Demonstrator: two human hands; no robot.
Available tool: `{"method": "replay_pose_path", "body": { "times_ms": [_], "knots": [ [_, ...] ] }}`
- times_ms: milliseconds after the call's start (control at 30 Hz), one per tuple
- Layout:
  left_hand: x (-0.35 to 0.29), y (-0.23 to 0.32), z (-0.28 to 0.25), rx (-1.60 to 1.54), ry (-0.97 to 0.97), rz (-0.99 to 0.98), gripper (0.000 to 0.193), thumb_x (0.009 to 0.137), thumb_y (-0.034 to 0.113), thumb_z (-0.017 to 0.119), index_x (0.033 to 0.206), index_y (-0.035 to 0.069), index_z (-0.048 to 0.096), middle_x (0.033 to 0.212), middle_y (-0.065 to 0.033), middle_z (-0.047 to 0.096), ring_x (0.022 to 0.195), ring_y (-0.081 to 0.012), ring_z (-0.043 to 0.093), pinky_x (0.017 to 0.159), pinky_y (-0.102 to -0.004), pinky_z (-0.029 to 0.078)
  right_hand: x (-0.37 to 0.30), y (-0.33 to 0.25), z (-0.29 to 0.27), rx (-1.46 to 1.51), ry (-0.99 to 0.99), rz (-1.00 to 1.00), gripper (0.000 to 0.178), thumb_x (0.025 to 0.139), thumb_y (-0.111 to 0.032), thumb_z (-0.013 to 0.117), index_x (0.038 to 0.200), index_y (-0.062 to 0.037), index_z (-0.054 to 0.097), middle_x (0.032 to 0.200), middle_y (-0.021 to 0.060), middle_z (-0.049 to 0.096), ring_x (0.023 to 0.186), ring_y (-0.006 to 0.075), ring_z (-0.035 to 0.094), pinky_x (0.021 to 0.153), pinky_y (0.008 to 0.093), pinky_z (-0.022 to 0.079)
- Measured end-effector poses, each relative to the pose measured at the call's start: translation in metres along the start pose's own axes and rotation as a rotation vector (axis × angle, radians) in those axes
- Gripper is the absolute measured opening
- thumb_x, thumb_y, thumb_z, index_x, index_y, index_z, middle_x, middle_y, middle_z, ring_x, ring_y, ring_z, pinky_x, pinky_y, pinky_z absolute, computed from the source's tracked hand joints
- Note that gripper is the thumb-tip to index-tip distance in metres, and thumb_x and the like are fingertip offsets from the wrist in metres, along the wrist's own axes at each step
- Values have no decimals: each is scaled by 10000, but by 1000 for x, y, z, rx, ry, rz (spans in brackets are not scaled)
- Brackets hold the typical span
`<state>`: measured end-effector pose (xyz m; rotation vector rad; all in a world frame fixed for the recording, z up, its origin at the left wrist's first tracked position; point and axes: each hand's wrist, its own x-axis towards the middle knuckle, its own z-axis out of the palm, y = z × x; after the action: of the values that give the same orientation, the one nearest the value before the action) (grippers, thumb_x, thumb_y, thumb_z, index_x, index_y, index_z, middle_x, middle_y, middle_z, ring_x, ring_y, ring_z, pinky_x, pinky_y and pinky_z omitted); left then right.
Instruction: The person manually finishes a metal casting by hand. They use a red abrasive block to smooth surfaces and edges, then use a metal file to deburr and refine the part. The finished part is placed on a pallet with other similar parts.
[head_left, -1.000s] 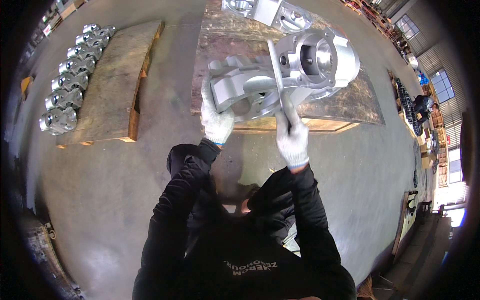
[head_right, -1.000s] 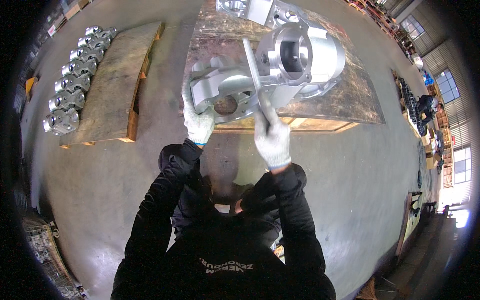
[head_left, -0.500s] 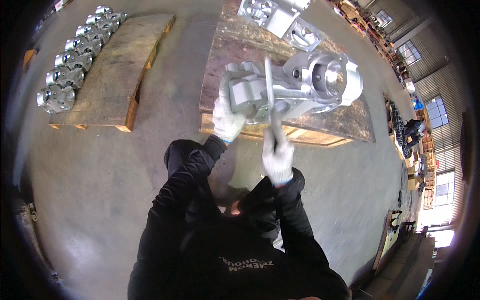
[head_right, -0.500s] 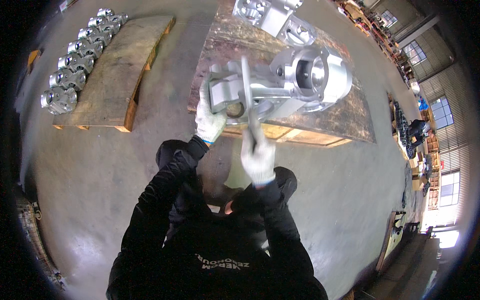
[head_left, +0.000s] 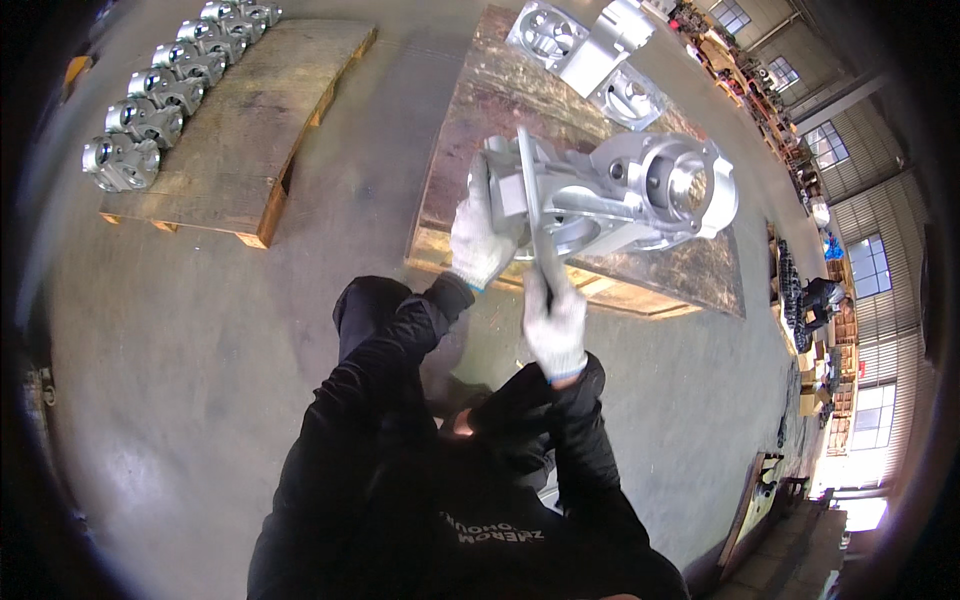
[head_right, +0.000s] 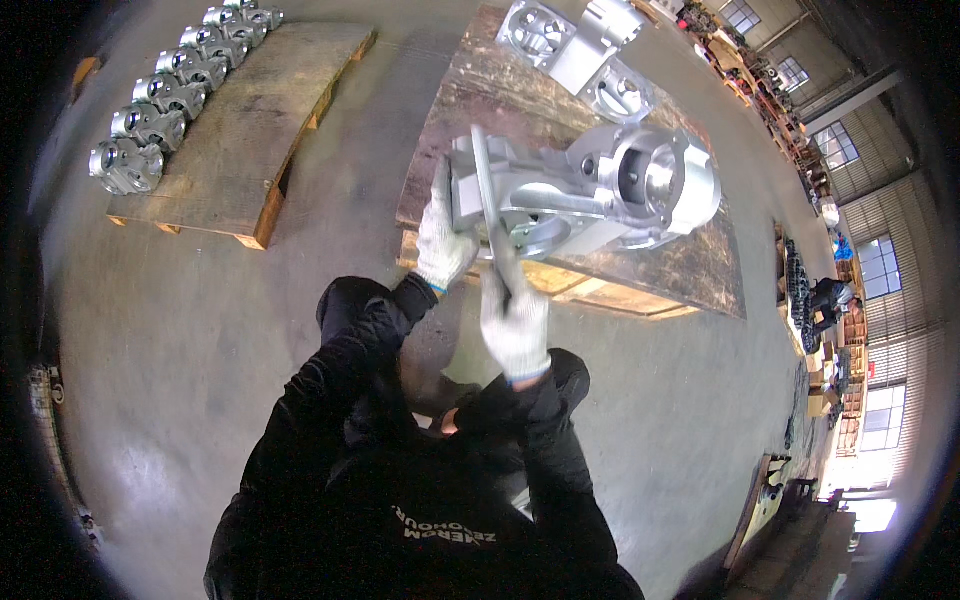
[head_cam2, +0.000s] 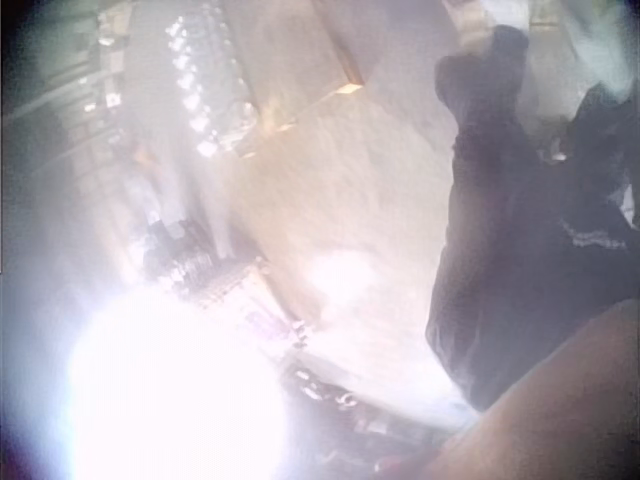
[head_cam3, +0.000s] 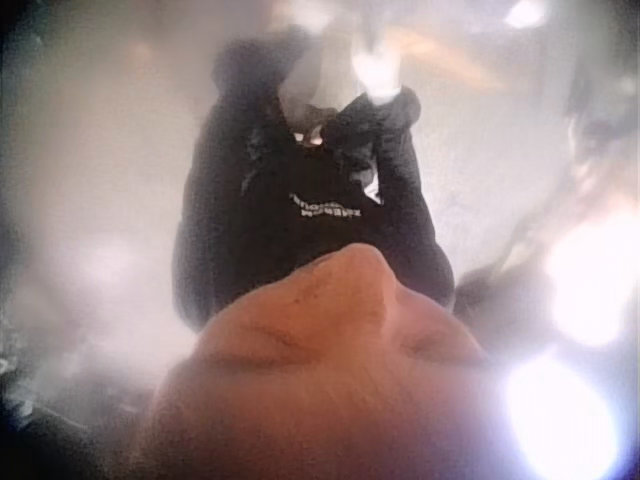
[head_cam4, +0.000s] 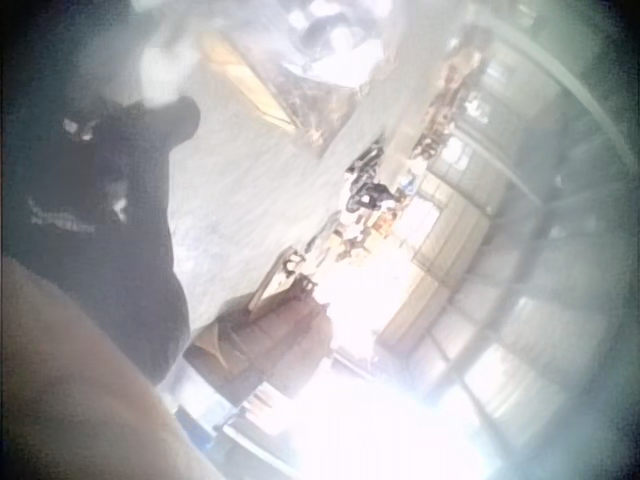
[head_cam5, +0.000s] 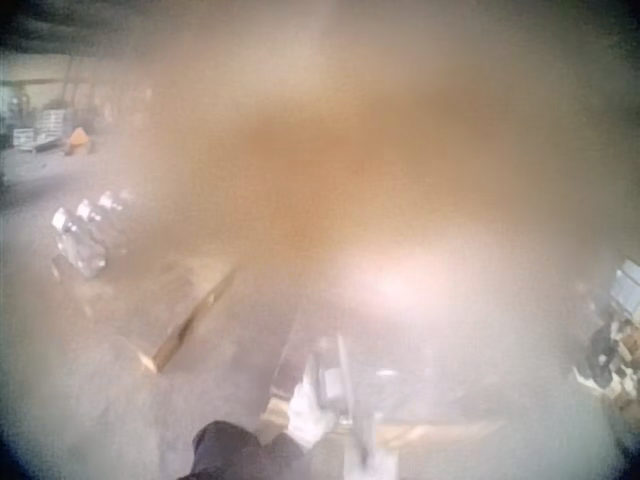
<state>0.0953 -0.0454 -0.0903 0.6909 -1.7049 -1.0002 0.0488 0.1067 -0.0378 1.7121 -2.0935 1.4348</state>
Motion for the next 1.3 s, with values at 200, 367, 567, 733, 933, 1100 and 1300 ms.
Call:
{"method": "replay_pose_path", "body": {
  "times_ms": [200, 367, 567, 733, 933, 1100, 1300],
  "knots": [
    [-3, 0, -3, 47, -45, -39, 1172, 757, 206, 846, 1663, 6, 129, 1150, -314, 708, 1056, -477, 711, 887, -514, 588, 8, -15, -12, 129, -174, 408, 469, 1043, -60, 626, 1507, -29, 563, 1097, 264, 738, 930, 163, 709, 802, 322, 550],
    [-2, -3, -2, 58, -43, -76, 1154, 782, 216, 824, 1673, 15, 117, 1152, -310, 705, 1040, -483, 709, 899, -530, 580, 17, -29, -8, -197, -104, 193, 497, 1002, -86, 677, 1490, -156, 615, 794, 218, 705, 699, 246, 747, 626, 387, 561],
    [-4, -4, -1, 33, -37, -47, 1060, 826, 219, 783, 1659, 14, 161, 1131, -309, 702, 1036, -503, 693, 881, -540, 568, 10, -24, -4, -493, -89, -1, 546, 972, -121, 703, 1499, -224, 604, 738, 139, 678, 606, 316, 691, 559, 420, 557],
    [-6, -17, 7, 149, -26, -108, 860, 873, 243, 743, 1582, -10, 325, 1104, -319, 688, 1019, -506, 671, 865, -544, 555, 7, -21, 5, -516, -73, -119, 499, 988, -171, 700, 1477, -235, 623, 676, 113, 658, 561, 291, 670, 532, 420, 534],
    [-11, -32, 10, -2, 1, -49, 727, 875, 248, 728, 1486, -12, 430, 1147, -286, 683, 1077, -473, 664, 917, -548, 534, 1, -21, 15, -289, -77, -8, 464, 997, -180, 685, 1458, -204, 636, 727, 170, 691, 641, 361, 698, 588, 454, 551],
    [-9, -17, -2, -112, 15, 25, 812, 822, 156, 783, 1510, -38, 396, 1206, -290, 634, 1100, -464, 642, 937, -501, 542, -6, -23, 1, -142, -138, 73, 452, 995, -172, 681, 1445, -173, 644, 847, 232, 722, 744, 402, 733, 652, 449, 576],
    [-70, 24, -27, 27, 246, 145, 739, 799, 65, 841, 1416, -35, 445, 1244, -202, 622, 1128, -342, 627, 965, -453, 532, -18, -19, -77, -37, -164, 317, 463, 1012, -85, 657, 1472, -127, 626, 1128, 251, 747, 983, 256, 782, 828, 355, 584]
  ]
}}
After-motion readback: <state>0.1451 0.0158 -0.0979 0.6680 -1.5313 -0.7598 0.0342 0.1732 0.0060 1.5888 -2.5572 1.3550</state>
